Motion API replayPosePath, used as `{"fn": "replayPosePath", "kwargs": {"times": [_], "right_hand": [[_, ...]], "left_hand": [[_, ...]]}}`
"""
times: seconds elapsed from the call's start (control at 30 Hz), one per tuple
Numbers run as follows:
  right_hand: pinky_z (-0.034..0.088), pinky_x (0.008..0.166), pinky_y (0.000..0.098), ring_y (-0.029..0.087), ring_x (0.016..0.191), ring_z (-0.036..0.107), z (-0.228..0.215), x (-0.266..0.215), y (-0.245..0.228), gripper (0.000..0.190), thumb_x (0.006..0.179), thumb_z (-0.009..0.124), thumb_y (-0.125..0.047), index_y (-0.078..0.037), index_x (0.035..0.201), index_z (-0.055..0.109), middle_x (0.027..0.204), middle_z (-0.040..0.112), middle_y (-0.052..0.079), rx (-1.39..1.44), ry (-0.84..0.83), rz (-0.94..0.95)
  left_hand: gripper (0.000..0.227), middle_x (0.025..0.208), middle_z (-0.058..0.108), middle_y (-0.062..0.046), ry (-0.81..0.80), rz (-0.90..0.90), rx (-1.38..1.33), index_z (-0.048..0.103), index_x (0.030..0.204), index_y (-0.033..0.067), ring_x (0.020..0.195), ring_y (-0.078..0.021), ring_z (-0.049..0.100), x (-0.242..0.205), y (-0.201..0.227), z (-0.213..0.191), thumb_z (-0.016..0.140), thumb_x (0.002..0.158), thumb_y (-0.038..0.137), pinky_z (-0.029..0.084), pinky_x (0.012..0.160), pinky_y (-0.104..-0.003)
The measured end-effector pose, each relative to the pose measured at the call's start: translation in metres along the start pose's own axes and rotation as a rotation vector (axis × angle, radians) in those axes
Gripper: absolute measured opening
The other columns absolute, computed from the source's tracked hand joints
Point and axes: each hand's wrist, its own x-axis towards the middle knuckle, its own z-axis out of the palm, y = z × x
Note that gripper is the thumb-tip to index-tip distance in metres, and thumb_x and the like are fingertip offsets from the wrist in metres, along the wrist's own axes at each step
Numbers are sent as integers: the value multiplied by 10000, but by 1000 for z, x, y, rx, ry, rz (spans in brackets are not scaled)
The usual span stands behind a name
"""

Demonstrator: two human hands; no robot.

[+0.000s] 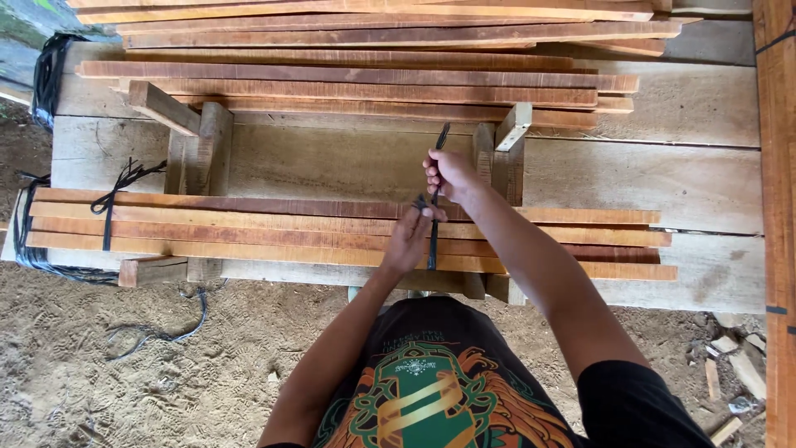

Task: Bundling long wooden slats together using rubber ties in a workshop setting.

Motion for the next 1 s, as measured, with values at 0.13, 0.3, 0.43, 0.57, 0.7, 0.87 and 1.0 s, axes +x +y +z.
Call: {"fn": "replayPosePath", "kwargs": {"times": [0.13, 0.3, 0.43, 0.57, 0.7, 0.87, 1.0], "right_hand": [[197, 396, 268, 66, 430, 205, 14, 26, 18, 319, 973, 408, -364, -200, 700, 416, 598, 189, -118, 58, 243, 44], [168, 363, 313, 87, 332, 211, 9, 86, 49, 204, 888, 526, -272, -217, 727, 414, 468, 266, -73, 122, 574, -23], [563, 925, 416, 297, 1166, 684, -2, 133, 86, 593, 901, 623, -421, 4, 1313, 580, 1205, 659, 173, -185, 717, -34], [577, 869, 495, 372, 1179, 687, 2, 123, 90, 554, 911, 600, -480, -37, 1234, 678, 1181, 703, 201, -513, 583, -69], [604, 773, 495, 332, 1091, 727, 1, 116, 90, 579, 861, 580, -575, -93, 1162, 692, 1084, 726, 161, -682, 558, 17], [597, 778, 553, 461, 1116, 693, 27, 74, 55, 537, 970, 499, -374, 87, 1177, 681, 1138, 695, 317, -733, 477, 33], [601, 746, 551, 437, 1114, 698, 29, 70, 53, 578, 949, 503, -412, 92, 1163, 689, 1133, 703, 309, -770, 476, 48]], "left_hand": [[329, 841, 625, -64, -66, -58, -41, 643, 971, 83, 810, -163, 571, -21, -20, 17, 417, 1144, 249, 493, 810, -382], [338, 765, 533, -50, -6, -58, -130, 616, 978, 47, 729, -127, 439, -42, -9, 13, 368, 1150, 200, 433, 721, -334], [337, 836, 507, -50, 6, -62, -189, 574, 1073, -3, 826, -122, 423, -46, 0, 12, 315, 1167, 191, 443, 971, -436], [328, 789, 460, -37, 24, -109, -80, 575, 965, 28, 783, -154, 436, -45, 18, 15, 356, 1156, 179, 434, 827, -391], [349, 764, 474, -14, 4, -193, -70, 552, 887, 74, 763, -136, 447, -41, 2, 10, 383, 1149, 231, 417, 790, -359], [324, 766, 444, -10, -19, -215, -113, 535, 957, 77, 726, -115, 368, -35, 15, 4, 288, 1158, 137, 397, 719, -359], [326, 738, 421, 22, -17, -204, -87, 496, 879, 101, 706, -91, 384, -27, 37, 1, 316, 1150, 128, 407, 724, -321]]}}
